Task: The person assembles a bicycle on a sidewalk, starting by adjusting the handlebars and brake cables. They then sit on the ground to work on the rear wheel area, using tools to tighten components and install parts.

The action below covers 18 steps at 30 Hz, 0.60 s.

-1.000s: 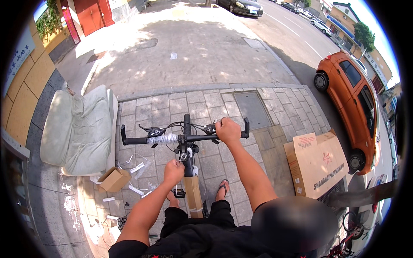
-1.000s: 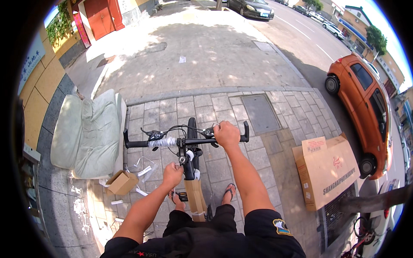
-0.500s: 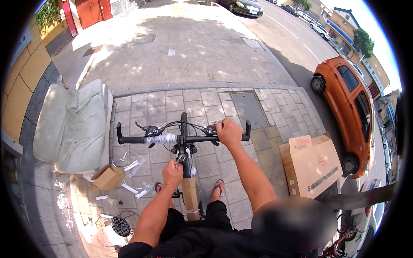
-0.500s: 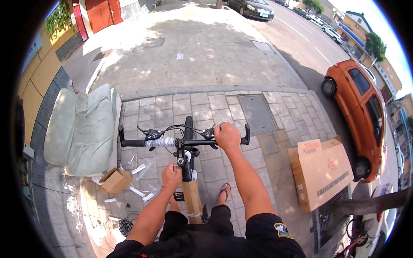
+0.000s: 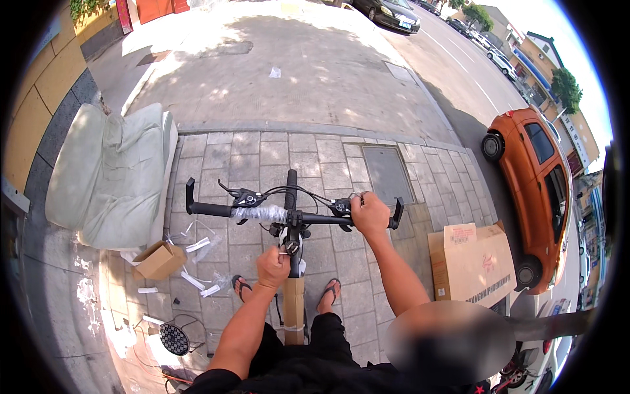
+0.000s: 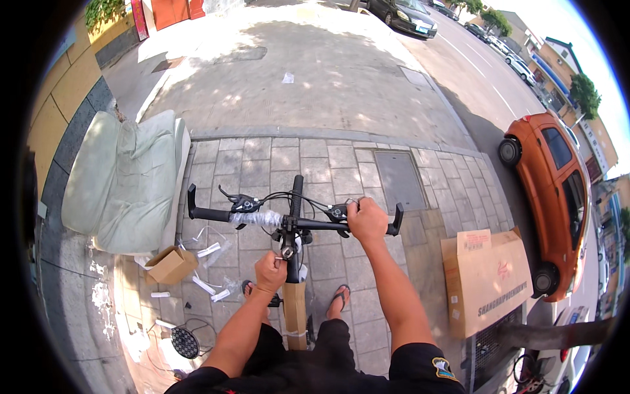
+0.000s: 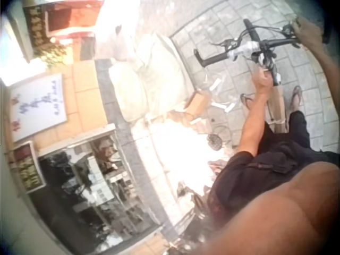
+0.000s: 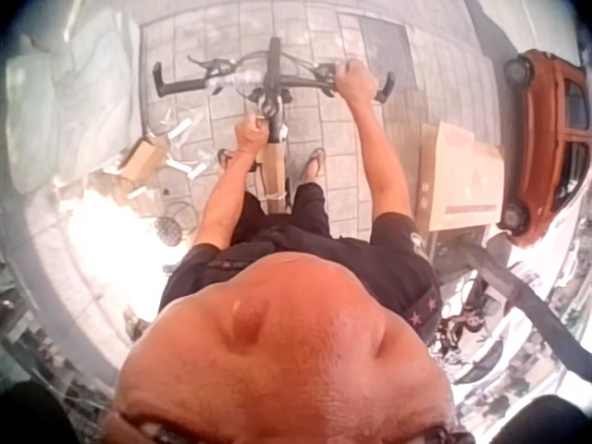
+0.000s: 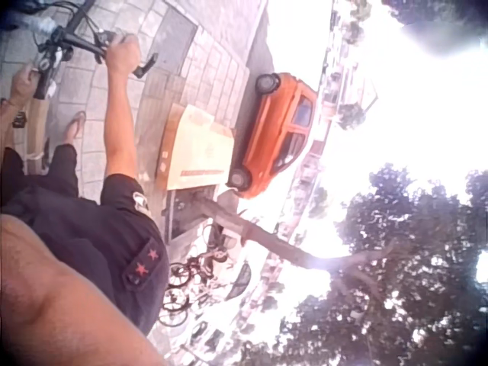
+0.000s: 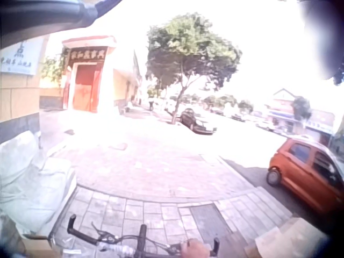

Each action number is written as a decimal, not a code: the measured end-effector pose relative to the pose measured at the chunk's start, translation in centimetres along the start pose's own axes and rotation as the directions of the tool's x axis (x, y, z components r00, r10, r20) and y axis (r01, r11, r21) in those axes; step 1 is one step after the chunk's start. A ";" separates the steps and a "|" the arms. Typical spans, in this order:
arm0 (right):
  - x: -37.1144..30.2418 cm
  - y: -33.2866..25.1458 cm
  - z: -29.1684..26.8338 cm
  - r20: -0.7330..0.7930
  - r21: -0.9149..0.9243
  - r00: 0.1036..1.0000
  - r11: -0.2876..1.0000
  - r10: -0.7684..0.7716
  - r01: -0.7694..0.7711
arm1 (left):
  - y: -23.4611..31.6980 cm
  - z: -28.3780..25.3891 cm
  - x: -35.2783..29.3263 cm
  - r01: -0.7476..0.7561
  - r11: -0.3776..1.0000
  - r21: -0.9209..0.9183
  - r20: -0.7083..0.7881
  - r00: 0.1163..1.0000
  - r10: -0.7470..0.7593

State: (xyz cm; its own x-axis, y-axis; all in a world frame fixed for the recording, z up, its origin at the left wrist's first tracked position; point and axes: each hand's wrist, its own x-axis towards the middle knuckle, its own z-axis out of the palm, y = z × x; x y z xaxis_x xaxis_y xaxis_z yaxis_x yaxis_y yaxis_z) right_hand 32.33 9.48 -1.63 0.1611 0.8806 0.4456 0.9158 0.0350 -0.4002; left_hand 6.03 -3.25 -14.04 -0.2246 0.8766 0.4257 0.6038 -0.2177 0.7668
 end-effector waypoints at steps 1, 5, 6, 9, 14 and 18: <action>-0.1 0.1 0.1 -0.014 0.009 1.000 1.000 -0.006 0.006 | -0.2 0.1 0.0 -0.010 1.000 0.001 0.002 1.000 0.010; -0.5 0.3 0.3 -0.005 0.004 1.000 1.000 0.008 -0.008 | -0.6 0.3 -0.1 -0.037 0.999 -0.018 0.008 0.999 0.037; -0.4 0.2 0.3 -0.003 -0.003 1.000 1.000 0.012 -0.012 | -0.8 0.3 0.3 -0.049 0.998 -0.024 0.008 0.999 0.050; -0.4 0.6 0.6 0.009 -0.046 1.000 0.999 0.021 -0.021 | -1.3 1.0 0.8 -0.078 0.996 -0.038 -0.023 0.997 0.077; 0.6 0.7 0.7 0.134 -0.077 0.988 0.995 0.072 -0.062 | 0.2 0.0 0.9 0.030 0.999 0.023 0.051 0.998 -0.031; 0.7 1.0 0.7 0.112 -0.083 0.992 0.995 0.059 -0.050 | 2.5 -2.4 1.0 0.152 0.988 -0.037 0.246 0.959 -0.139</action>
State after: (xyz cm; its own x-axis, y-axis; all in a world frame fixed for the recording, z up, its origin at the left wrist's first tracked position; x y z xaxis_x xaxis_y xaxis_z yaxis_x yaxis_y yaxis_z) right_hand 33.06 10.45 -2.30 0.1726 0.9287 0.3283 0.9340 -0.0485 -0.3539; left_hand 5.46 -3.94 -10.47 -0.1109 0.9767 0.1838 0.5340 -0.0974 0.8399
